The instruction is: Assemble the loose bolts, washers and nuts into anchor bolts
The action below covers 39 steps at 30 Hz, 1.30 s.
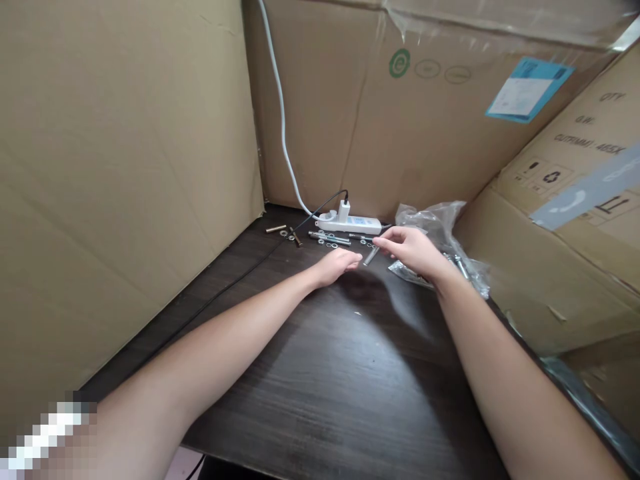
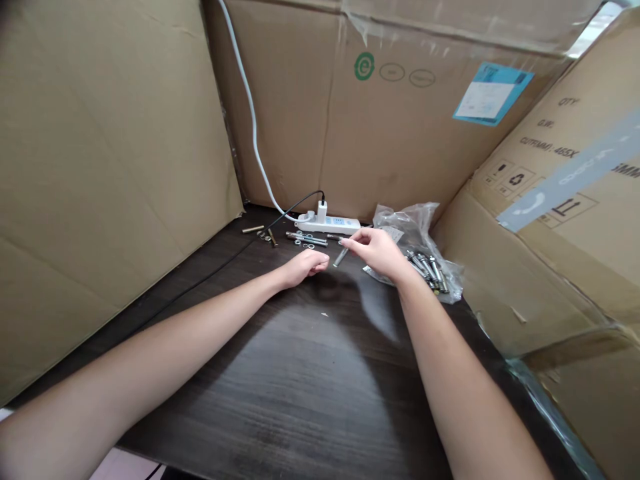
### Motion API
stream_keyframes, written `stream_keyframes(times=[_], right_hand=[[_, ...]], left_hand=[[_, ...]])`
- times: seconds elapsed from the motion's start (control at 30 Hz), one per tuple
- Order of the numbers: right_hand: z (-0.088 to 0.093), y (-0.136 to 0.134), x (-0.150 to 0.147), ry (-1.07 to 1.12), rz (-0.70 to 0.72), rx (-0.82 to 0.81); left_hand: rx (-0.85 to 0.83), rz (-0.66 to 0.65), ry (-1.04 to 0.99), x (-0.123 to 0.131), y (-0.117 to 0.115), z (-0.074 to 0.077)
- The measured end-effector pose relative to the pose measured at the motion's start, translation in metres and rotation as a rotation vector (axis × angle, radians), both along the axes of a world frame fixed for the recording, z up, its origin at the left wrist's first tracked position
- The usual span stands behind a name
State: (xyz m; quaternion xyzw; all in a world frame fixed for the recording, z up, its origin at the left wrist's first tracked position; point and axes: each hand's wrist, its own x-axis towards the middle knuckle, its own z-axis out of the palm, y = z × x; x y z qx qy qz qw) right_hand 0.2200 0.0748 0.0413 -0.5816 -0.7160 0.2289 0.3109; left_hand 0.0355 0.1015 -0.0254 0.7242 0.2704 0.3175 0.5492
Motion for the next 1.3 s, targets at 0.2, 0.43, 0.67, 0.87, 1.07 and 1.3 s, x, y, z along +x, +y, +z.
stream_keyframes(times=[0.2,0.43,0.67,0.87,1.07,1.3], right_hand=[[0.018,-0.003,0.018,-0.202,-0.002,0.111],[0.033,-0.009,0.088,-0.453,-0.358,0.054],[0.021,-0.003,0.120,-0.590,-0.609,-0.011],[0.008,0.006,0.132,-0.532,-0.757,-0.006],[-0.010,0.012,0.141,-0.493,-0.768,-0.102],[-0.010,0.011,0.146,-0.472,-0.798,-0.056]], left_hand=[[-0.039,0.026,-0.039,-0.003,0.002,0.004],[-0.066,0.026,-0.041,-0.003,0.003,0.004],[-0.073,0.042,-0.029,-0.001,0.000,0.009],[-0.062,0.036,-0.026,-0.002,0.004,0.005],[-0.046,0.040,-0.015,-0.001,0.005,0.002],[0.008,0.064,0.019,0.000,0.009,-0.001]])
